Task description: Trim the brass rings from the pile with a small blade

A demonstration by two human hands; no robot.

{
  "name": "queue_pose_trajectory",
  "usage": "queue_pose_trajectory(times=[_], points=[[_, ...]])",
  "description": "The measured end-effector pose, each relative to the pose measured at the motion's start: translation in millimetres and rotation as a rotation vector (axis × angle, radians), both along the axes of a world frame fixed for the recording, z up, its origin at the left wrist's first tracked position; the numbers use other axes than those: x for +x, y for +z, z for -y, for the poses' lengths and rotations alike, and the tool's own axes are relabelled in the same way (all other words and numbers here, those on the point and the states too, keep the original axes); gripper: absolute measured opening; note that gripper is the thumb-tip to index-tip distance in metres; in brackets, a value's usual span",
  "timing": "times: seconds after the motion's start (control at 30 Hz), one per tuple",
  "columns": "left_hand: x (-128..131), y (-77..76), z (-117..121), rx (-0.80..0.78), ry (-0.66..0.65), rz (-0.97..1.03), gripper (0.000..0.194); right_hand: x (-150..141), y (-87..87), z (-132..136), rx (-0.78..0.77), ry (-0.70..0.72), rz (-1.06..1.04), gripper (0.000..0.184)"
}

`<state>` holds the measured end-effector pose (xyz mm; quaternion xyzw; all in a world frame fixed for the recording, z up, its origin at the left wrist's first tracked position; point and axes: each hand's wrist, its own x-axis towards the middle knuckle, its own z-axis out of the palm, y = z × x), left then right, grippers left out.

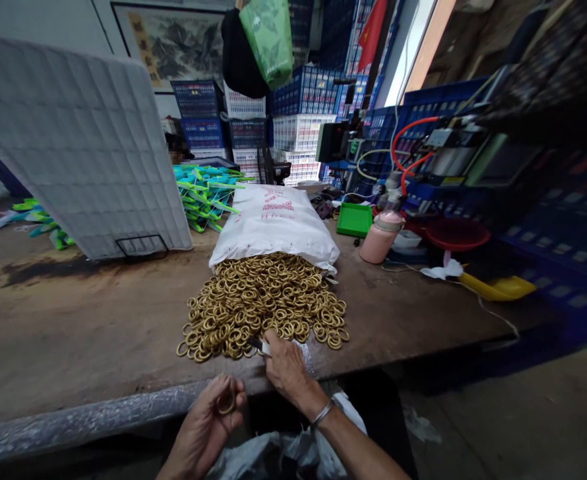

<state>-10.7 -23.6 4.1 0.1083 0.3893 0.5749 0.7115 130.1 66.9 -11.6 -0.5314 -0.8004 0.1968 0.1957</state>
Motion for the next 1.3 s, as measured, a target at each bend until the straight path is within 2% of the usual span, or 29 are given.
queue_pose_trajectory(times=[0.07, 0.17, 0.3, 0.5, 0.7, 0.77, 0.87, 0.97, 1.03, 1.17, 1.3], points=[[2.8, 1.3, -7.2, 0.037, 0.009, -0.082, 0.021, 4.2, 4.1, -1.5, -0.068, -0.023, -0.204, 0.013], [9.5, 1.8, -18.2, 0.083, 0.027, -0.239, 0.033, 8.1, 11.7, 1.2, -0.224, -0.041, -0.500, 0.024], [19.6, -0.5, -27.6, 0.114, 0.015, -0.419, 0.040, 9.9, 17.1, 10.8, -0.367, -0.047, -0.678, 0.026], [25.0, 2.9, -30.1, 0.122, -0.051, -0.545, 0.028, 10.1, 14.7, 20.4, -0.462, 0.033, -0.708, 0.027], [24.4, 4.9, -27.6, 0.384, -0.013, -0.888, 0.017, 10.2, 20.4, 20.8, -0.424, 0.064, -0.584, 0.030], [25.2, 5.3, -26.7, 0.420, -0.015, -0.939, 0.016, 9.4, 21.5, 20.2, -0.406, 0.052, -0.575, 0.028], [26.7, 5.9, -25.7, 0.336, -0.068, -0.842, 0.021, 8.4, 21.7, 20.2, -0.391, 0.008, -0.581, 0.025], [27.8, 5.3, -23.7, 0.171, -0.200, -0.613, 0.027, 8.4, 21.6, 21.2, -0.372, -0.019, -0.562, 0.024], [28.6, 4.8, -21.9, 0.128, -0.250, -0.480, 0.029, 8.7, 21.6, 21.6, -0.386, -0.005, -0.579, 0.025], [29.6, 3.1, -19.2, 0.141, -0.212, -0.391, 0.030, 10.3, 20.9, 21.8, -0.424, 0.016, -0.636, 0.028], [28.4, 0.1, -17.5, 0.124, -0.162, -0.426, 0.028, 12.9, 17.8, 25.8, -0.282, 0.017, -0.410, 0.022]])
